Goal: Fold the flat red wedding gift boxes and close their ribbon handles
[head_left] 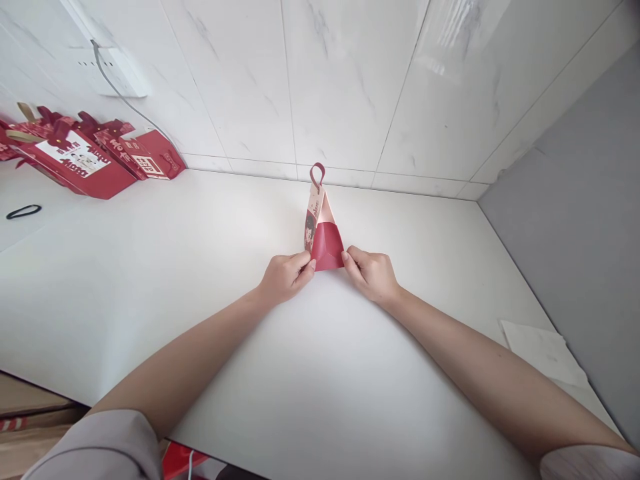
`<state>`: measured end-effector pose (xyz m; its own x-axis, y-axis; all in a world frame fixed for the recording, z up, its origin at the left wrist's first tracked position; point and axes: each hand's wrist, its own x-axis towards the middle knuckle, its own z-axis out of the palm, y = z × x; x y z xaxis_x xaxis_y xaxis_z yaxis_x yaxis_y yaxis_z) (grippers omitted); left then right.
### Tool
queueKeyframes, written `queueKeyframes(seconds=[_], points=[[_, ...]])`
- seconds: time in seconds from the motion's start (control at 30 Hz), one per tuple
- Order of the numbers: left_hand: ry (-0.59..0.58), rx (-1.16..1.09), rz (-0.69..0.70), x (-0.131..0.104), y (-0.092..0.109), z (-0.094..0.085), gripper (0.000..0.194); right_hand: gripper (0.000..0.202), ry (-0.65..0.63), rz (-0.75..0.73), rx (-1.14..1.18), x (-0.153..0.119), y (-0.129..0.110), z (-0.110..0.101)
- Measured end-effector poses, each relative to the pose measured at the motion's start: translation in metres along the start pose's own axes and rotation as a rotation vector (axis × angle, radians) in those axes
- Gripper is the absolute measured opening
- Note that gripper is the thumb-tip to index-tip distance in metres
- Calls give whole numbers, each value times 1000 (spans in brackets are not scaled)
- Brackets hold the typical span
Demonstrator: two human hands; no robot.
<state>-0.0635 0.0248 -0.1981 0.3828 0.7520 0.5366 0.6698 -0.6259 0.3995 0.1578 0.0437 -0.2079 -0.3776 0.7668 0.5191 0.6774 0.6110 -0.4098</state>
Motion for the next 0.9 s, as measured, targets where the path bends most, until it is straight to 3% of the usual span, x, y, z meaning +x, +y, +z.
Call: queueKeyframes(seconds=[0.3,0.6,0.77,0.9], points=[[144,-66,-24,1,-4,0,31,39,-20,-22,154,-1,-5,-4],[131,-297,-106,-2,-2,-3,27,31,-1,-24,216,-1,0,0],[136,-338,-127,1,-2,-4,26,32,-42,-34,215,0,-1,-1],[60,-363,-128,3,-2,-6,33,38,-107,-8,210,1,-1,-5]])
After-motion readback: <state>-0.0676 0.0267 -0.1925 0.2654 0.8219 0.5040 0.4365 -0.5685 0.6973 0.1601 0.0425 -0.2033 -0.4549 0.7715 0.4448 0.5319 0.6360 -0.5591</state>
